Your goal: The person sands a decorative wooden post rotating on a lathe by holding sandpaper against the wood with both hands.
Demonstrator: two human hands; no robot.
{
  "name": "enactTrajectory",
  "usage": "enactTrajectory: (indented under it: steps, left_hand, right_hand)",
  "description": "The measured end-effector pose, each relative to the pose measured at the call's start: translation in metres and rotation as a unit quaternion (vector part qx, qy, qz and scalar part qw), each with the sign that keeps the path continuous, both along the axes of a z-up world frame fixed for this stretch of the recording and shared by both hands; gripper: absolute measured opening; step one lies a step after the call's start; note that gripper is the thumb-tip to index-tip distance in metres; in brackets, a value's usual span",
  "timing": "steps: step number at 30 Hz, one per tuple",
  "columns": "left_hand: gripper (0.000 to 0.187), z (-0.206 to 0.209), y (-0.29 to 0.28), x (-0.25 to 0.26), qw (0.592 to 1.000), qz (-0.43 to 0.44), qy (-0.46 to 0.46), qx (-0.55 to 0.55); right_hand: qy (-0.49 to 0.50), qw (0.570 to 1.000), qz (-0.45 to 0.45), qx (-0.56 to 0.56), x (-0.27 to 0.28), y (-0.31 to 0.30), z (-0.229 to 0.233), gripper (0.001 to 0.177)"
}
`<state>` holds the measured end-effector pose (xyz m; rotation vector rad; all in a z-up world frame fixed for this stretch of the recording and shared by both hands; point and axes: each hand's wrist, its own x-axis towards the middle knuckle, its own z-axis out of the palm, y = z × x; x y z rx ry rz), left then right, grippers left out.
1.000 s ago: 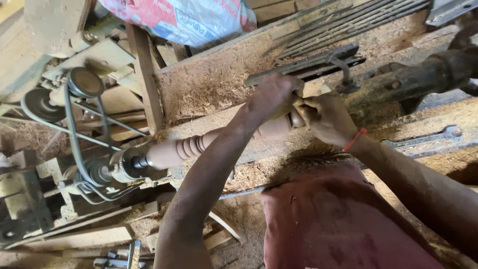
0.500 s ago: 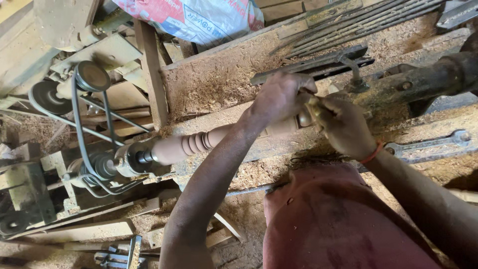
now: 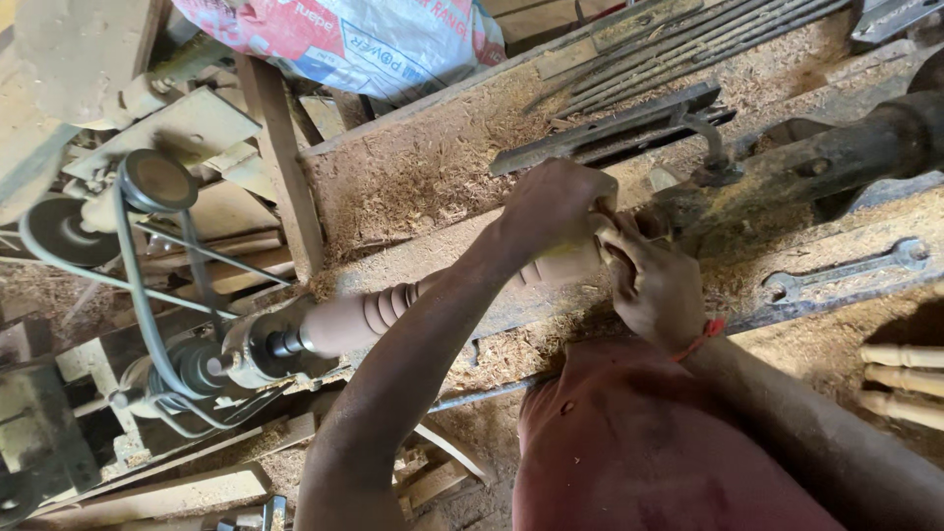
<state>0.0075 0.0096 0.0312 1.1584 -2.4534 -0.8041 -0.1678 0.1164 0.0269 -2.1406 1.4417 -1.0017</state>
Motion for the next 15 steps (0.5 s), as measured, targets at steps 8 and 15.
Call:
enactTrajectory:
  steps: [8, 15]
  left_hand:
    - [0.010, -0.010, -0.003, -0.004, 0.998, -0.029, 0.055, 0.018]
    - [0.016, -0.007, -0.009, -0.004, 0.997, -0.026, 0.045, 0.060]
  right_hand:
    - [0.019, 0.997, -0.055, 0.051, 0.004, 0.009, -0.016, 0.056]
    - [-0.033, 0.998, -0.046, 0.041, 0.011, 0.005, 0.002, 0.045]
